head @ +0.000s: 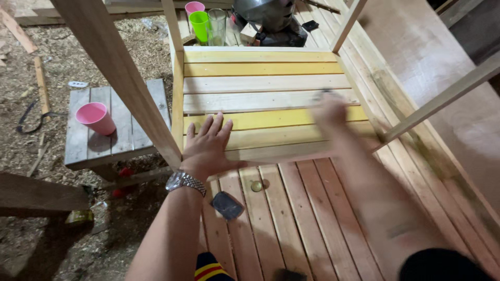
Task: The person sits on a wooden floor and sands the slatted seat of a small wooden bench frame, rubbing sandpaper back and forth across the planks while steadying the frame with the other hand. They work over different boards of the seat, repositioning the sandpaper and continuing to sand.
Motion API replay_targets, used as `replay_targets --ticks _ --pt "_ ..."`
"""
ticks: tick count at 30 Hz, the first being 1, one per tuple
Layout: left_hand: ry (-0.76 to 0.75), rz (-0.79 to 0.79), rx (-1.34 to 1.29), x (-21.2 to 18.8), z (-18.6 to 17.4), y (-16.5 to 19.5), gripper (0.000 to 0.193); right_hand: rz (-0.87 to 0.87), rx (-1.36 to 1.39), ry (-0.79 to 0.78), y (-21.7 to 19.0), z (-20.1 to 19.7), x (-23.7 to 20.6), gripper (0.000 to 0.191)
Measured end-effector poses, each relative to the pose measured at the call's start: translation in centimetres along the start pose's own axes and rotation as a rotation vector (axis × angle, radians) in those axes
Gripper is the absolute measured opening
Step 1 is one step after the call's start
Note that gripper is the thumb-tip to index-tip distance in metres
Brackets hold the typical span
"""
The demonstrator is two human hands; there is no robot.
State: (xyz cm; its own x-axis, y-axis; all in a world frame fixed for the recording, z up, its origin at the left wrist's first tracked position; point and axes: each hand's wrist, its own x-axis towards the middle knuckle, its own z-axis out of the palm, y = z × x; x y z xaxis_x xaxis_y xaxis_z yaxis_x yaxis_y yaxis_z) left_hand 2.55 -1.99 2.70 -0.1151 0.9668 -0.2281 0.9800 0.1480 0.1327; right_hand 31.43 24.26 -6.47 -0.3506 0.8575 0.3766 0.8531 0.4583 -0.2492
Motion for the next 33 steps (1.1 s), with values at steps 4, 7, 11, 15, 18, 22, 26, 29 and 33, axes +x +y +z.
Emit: replay_targets --ticks 4,7,11,15,18,22,26,29,33 --pt "-0.028 -0.006 -0.02 -0.1 -0.1 0.1 0.129 0.012 -0.298 0.011 8.5 -0.9 0.8 0.046" --pt "-0.024 -0.014 -0.007 -0.1 -0.2 0.1 0.13 -0.016 -0.232 0.114 6.9 1.6 1.3 0.052" --pt "-0.035 0.001 -0.001 -0.1 -0.3 0.1 0.131 -0.185 -0.026 0.44 -4.3 6.6 0.7 0.067" --pt "-0.044 -0.01 -0.037 0.0 -0.4 0.0 0.133 -0.485 -0.305 0.217 -17.2 9.4 -2.2 0.042" --pt "-0.009 -0.005 -0.048 -0.1 -0.3 0.0 0.139 -0.563 -0.155 0.526 -17.9 9.3 -2.8 0.055" --pt "-0.005 0.004 -0.011 0.1 0.0 0.1 0.137 -0.441 0.065 0.16 -5.8 6.0 -0.3 0.016" --pt "-0.009 0.002 -0.024 0.4 0.0 0.1 0.138 0.14 -0.204 -0.148 6.9 1.4 2.1 0.047" --pt "-0.009 0.006 -0.045 0.2 0.2 0.1 0.137 -0.197 -0.525 0.282 7.8 0.8 2.5 0.067" --pt "-0.01 0.002 -0.032 0.1 0.5 0.1 0.137 -0.092 -0.09 0.055 -0.2 5.0 2.2 0.055"
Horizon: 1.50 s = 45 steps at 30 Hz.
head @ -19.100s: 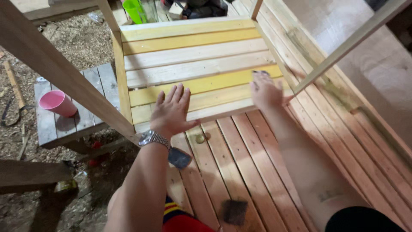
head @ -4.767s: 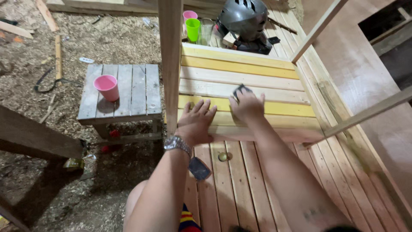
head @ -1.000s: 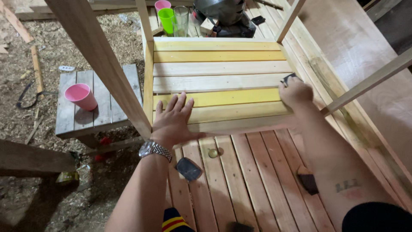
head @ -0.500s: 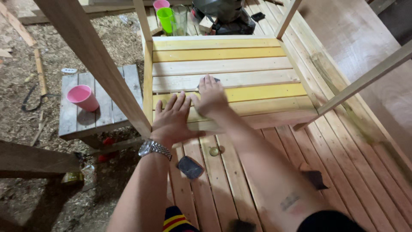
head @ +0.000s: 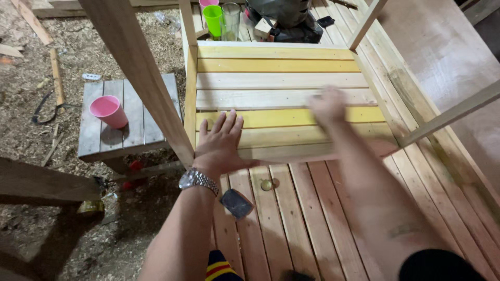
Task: The person sits on a wooden floor and sands the slatted seat of a small wooden bench frame, rubbing sandpaper back and forth across the planks while steadying the frame with the other hand. They work over different boards of the seat, repositioning the sandpaper and continuing to sand.
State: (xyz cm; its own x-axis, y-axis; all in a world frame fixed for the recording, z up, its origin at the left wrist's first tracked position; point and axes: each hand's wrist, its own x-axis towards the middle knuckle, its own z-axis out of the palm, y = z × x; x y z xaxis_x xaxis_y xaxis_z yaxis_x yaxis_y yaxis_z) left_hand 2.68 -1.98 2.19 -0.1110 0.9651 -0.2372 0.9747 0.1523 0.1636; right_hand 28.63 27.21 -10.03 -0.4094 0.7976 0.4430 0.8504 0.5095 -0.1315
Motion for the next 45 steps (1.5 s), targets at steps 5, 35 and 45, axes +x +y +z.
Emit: replay_targets --ticks 5,35,45 --pt "0.037 0.02 0.004 0.0 -0.2 -0.1 0.137 -0.182 0.237 0.18 -14.1 2.7 -1.6 0.046" --pt "0.007 0.034 -0.024 0.2 -0.2 0.4 0.143 -0.037 0.108 -0.123 -4.7 -5.8 -2.8 0.034" --pt "0.149 0.092 -0.048 0.7 1.4 0.1 0.143 -0.246 0.174 -0.111 -16.4 1.6 -1.3 0.034"
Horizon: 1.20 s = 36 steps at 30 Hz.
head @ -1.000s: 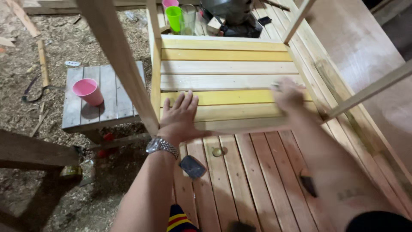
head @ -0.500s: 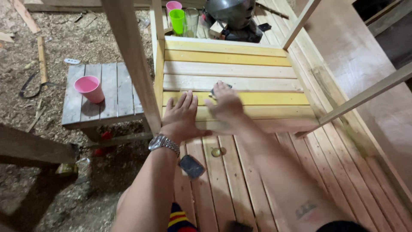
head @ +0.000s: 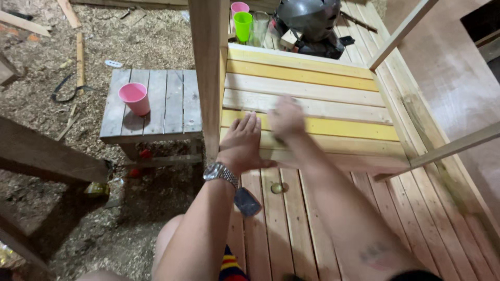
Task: The person sits on a wooden floor and sands the slatted seat of a small wooden bench frame, rubbing sandpaper back and forth across the planks while steadying the frame with the other hand. They work over different boards of the seat, repositioning the sandpaper and continuing to sand.
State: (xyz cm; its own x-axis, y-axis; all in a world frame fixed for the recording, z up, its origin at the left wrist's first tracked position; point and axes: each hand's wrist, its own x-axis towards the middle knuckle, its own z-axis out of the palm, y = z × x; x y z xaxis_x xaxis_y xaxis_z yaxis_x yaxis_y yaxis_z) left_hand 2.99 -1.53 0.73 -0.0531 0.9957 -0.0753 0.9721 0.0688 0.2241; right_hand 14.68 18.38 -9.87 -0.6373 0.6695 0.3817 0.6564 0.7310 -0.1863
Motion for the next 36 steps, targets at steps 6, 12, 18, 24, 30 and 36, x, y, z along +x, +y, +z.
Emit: replay_targets --ticks 6,12,18,24,30,36 --pt "-0.072 -0.037 0.017 0.4 0.1 0.0 0.15 -0.093 -0.202 -0.391 -0.4 -0.8 1.2 0.051" --pt "-0.034 -0.039 -0.012 0.5 0.6 0.1 0.146 0.246 -0.103 -0.217 9.6 -5.2 -2.5 0.055" --pt "-0.036 -0.035 -0.043 0.9 1.3 0.3 0.145 0.041 -0.054 -0.304 0.9 -2.4 1.8 0.045" --pt "0.089 0.024 -0.062 0.7 2.0 -0.3 0.137 -0.075 0.078 -0.545 -9.3 0.0 7.4 0.052" --pt "0.138 -0.009 -0.045 1.2 1.9 -0.1 0.146 -0.146 0.115 -0.41 -0.7 -2.8 4.3 0.059" --pt "0.078 0.048 -0.181 0.6 2.6 -0.1 0.114 0.096 0.045 -0.514 4.2 -3.1 2.4 0.057"
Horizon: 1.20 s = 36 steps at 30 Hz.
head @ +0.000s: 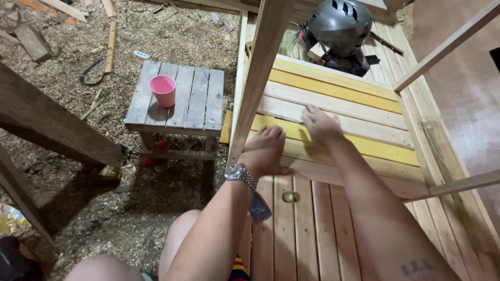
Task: The person sits on a wooden floor and sands the slatted seat of a small wooden bench frame, rubbing sandpaper back and forth across the planks while steadying the frame with the other hand. They work over different boards of the seat, repositioning the sandpaper and continuing to sand.
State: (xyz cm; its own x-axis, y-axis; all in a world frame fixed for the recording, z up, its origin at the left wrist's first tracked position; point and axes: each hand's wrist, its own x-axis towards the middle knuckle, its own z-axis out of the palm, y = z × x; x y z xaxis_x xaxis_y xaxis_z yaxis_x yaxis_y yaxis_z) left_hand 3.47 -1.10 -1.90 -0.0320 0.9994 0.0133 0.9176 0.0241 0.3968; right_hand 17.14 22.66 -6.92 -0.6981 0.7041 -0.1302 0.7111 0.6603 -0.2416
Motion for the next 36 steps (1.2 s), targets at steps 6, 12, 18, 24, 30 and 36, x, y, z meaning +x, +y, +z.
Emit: replay_targets --ticks 6,12,18,24,30,36 --pt "0.406 0.335 0.023 0.6 1.1 -1.4 0.12 -0.068 0.074 -0.115 -12.7 1.3 4.8 0.06" --pt "0.023 0.124 -0.066 0.3 1.6 -1.7 0.103 -0.156 -0.041 -0.103 -15.9 -0.5 1.7 0.055" --pt "0.189 0.121 -0.032 0.6 2.4 -2.0 0.118 -0.213 -0.097 -0.062 -16.7 -1.3 1.4 0.055" --pt "0.3 0.21 -0.171 0.3 2.4 -2.0 0.085 -0.1 -0.057 -0.063 -18.6 -1.9 1.4 0.059" --pt "-0.144 -0.007 -0.05 0.5 2.3 -1.8 0.073 -0.173 -0.162 -0.089 -17.8 -1.7 -0.1 0.051" --pt "0.27 0.228 -0.303 0.8 3.1 -2.2 0.066 -0.246 -0.11 0.034 -18.8 -1.1 1.4 0.077"
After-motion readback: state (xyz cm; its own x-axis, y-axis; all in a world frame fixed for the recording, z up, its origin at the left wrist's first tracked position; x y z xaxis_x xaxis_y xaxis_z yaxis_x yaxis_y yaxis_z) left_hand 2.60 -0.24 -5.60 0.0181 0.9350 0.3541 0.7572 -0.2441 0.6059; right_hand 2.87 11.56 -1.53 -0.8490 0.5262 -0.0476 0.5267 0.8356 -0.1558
